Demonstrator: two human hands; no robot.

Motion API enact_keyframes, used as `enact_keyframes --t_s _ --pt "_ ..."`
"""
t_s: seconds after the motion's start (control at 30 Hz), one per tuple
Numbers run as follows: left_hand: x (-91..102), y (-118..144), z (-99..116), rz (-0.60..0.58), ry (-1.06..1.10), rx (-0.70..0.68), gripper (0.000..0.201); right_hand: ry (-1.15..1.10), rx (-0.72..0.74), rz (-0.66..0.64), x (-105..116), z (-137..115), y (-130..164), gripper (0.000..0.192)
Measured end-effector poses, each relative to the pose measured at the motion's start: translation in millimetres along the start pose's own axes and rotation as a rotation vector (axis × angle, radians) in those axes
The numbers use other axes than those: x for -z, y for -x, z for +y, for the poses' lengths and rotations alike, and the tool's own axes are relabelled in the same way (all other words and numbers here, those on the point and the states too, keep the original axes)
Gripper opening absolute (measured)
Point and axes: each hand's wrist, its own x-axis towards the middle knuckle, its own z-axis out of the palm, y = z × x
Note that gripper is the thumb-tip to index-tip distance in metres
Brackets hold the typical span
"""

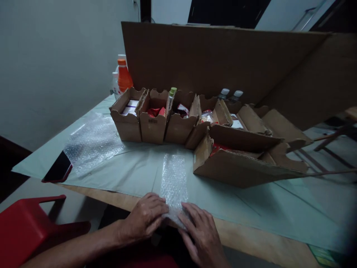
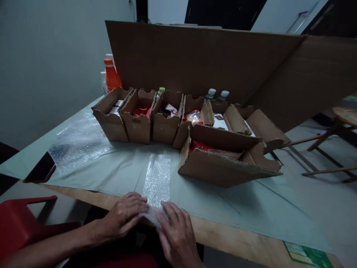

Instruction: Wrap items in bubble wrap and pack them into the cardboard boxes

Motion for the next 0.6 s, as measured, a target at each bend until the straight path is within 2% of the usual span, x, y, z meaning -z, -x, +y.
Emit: enact_keyframes --t_s 0.1,0.17,0.23,0.3,0.43,0.6 --pt "4.2 -6.0 3.5 0.056 0.09 0.197 0.021 -0.165 -0.095 0.019 -4.8 4.4 -9.0 0.028" --pt "4.1 -10.7 1.3 0.087 0.061 0.325 0.018 -0.211 -0.231 0.007 -11.1 9.0 -15.2 0.021" --pt "1.3 -15.2 -3.5 0.109 -0.009 0.402 0.015 -0.191 -0.319 -0.008 -17.4 13.3 -19.0 0.022" --pt "-3.4 -18.1 -8.9 0.109 -0.102 0.412 0.017 -0.113 -0.318 0.023 -20.8 15.9 -19.3 0.029" --pt "-12.0 -18.9 -15.7 0.083 -0.271 0.364 0.031 0.069 -0.214 0.162 -16.6 13.0 -12.7 0.032" --pt "-12.6 -18.9 -16.1 0.045 -0.357 0.33 0.035 0.053 -0.09 0.05 -12.2 2.4 -12.8 0.024"
